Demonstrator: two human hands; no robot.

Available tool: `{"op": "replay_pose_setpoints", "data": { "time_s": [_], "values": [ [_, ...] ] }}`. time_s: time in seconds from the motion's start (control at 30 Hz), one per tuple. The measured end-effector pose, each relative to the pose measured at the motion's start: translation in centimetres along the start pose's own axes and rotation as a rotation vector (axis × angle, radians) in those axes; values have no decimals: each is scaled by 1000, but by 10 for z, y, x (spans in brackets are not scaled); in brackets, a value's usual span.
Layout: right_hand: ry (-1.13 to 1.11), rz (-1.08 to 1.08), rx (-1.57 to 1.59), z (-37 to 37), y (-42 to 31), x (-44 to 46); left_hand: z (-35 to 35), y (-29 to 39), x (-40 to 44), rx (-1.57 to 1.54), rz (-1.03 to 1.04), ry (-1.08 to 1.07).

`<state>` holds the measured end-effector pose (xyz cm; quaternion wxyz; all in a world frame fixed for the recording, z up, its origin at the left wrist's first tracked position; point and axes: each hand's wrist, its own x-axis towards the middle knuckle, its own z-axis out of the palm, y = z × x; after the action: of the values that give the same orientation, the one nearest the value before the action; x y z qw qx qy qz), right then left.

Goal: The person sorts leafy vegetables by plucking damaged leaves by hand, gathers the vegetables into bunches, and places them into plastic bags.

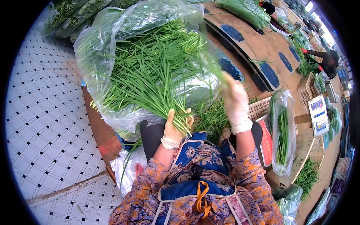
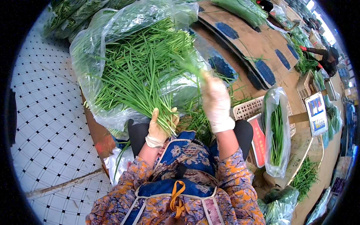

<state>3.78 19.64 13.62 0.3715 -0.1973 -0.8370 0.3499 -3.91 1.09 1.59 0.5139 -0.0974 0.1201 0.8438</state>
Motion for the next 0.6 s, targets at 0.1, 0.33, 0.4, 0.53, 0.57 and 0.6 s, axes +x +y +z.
{"op": "replay_pose_setpoints", "data": {
  "time_s": [0.1,0.33,0.4,0.53,0.57,0.6],
  "values": [
    [-302,-362,-816,22,-21,-24,17,-4,-6,81,13,-48],
    [-399,-399,-567,60,-10,-80,27,-11,-18,332,87,-130],
    [-427,-379,-567,56,-10,-73,29,-15,-15,306,102,-193],
    [-358,-490,-464,62,-10,-72,5,-14,-7,460,43,-94],
    [-361,-479,-526,61,-13,-73,0,-12,-5,414,83,-6],
    [-365,-467,-586,61,-15,-74,-6,-11,-3,367,124,83]
  ]
}}
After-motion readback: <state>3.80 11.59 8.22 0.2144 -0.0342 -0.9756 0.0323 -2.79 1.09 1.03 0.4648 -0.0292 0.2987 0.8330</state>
